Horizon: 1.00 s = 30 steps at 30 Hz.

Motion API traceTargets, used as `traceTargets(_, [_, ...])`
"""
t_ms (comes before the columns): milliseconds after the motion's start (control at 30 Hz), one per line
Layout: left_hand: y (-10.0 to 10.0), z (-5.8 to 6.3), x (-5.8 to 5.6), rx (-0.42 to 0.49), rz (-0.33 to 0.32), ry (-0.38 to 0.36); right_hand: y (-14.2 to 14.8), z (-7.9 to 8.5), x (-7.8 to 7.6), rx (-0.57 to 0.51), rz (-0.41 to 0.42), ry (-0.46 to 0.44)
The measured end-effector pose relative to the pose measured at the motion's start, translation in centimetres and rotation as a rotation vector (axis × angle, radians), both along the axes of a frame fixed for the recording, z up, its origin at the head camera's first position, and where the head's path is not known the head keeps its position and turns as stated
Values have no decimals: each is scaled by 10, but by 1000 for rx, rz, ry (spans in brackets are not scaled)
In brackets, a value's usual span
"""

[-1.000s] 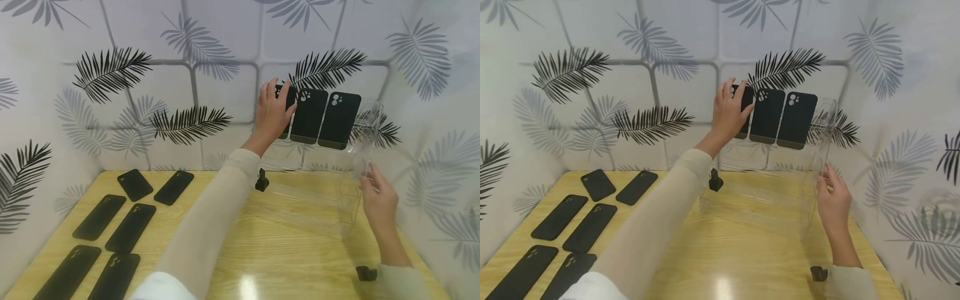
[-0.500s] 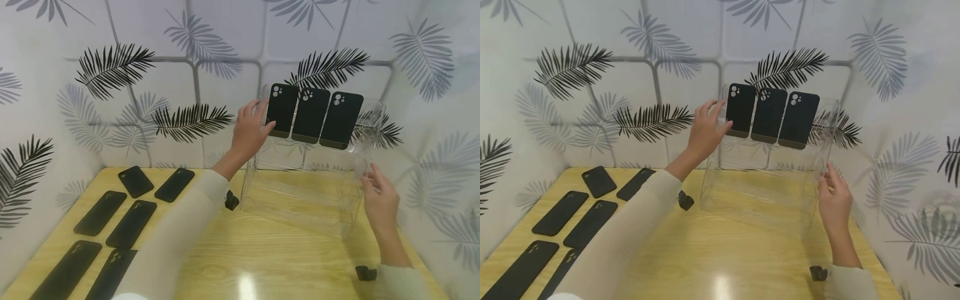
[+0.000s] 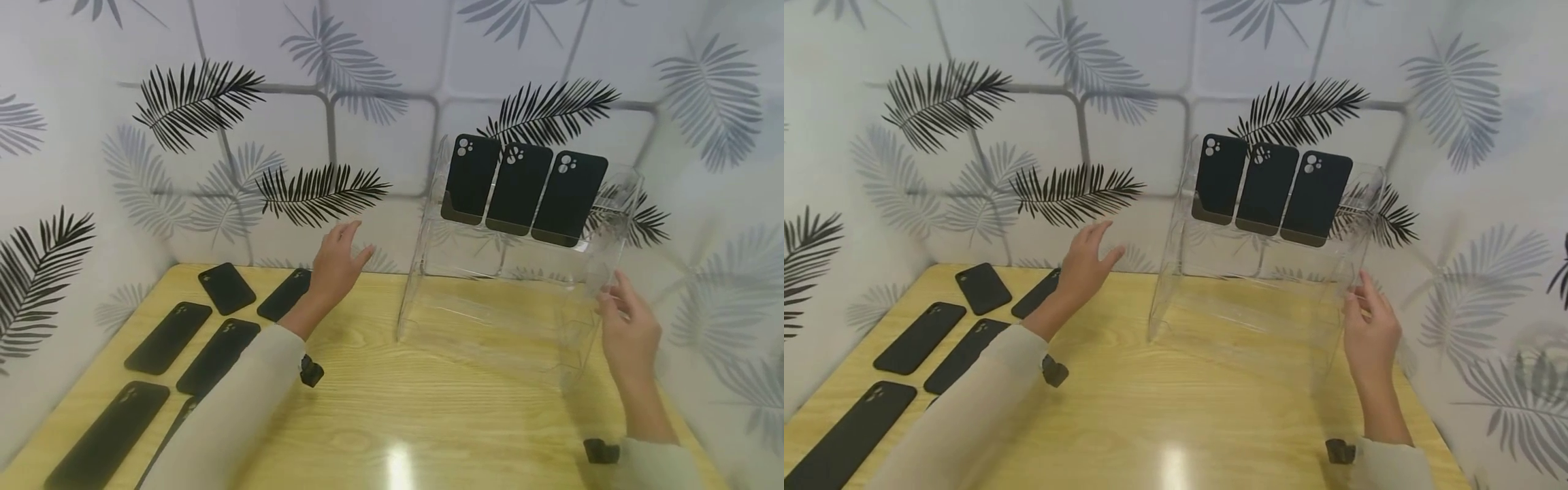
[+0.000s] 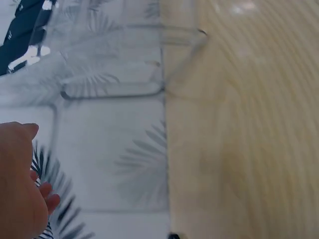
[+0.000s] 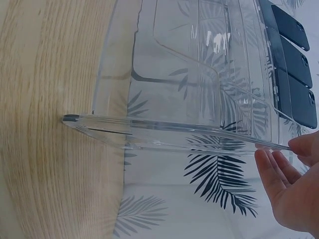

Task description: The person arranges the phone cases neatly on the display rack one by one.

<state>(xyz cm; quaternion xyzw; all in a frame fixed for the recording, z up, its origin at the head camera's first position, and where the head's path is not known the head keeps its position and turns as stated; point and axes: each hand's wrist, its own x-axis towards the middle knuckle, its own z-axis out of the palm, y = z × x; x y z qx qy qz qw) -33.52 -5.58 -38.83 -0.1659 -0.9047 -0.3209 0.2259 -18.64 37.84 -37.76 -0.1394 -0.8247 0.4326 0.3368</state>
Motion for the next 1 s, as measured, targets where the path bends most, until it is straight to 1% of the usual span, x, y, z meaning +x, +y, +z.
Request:
traceTargets(133, [-24,-19,-4,-32,36,-91,1,1,2,3,-2,-8])
traceTargets(267, [-49,-36,-11,-89,66,-195,1,1,2,1,-8,-30])
traceTargets(433, [-80,-54,-19,-140,62,-299,0,1,2,-1,4,-24])
traceTargets(533, [-94,-63,-24,-161,51,-340,0,1,2,2,9,-8])
traceTargets(600, [-100,-68,-28,-175,48,-354,0,1,2,2,8,0])
traceTargets(700, [-104,-72,-30,-199,46,-365,0,1,2,-4,4,-1])
traceTargets(800, [-106,-74,-31,-242,40,-378,0,2,2,-13,0,-14])
traceTargets(1000, [-105,-79,-32,-342,41,-436,0,2,3,-11,11,-21])
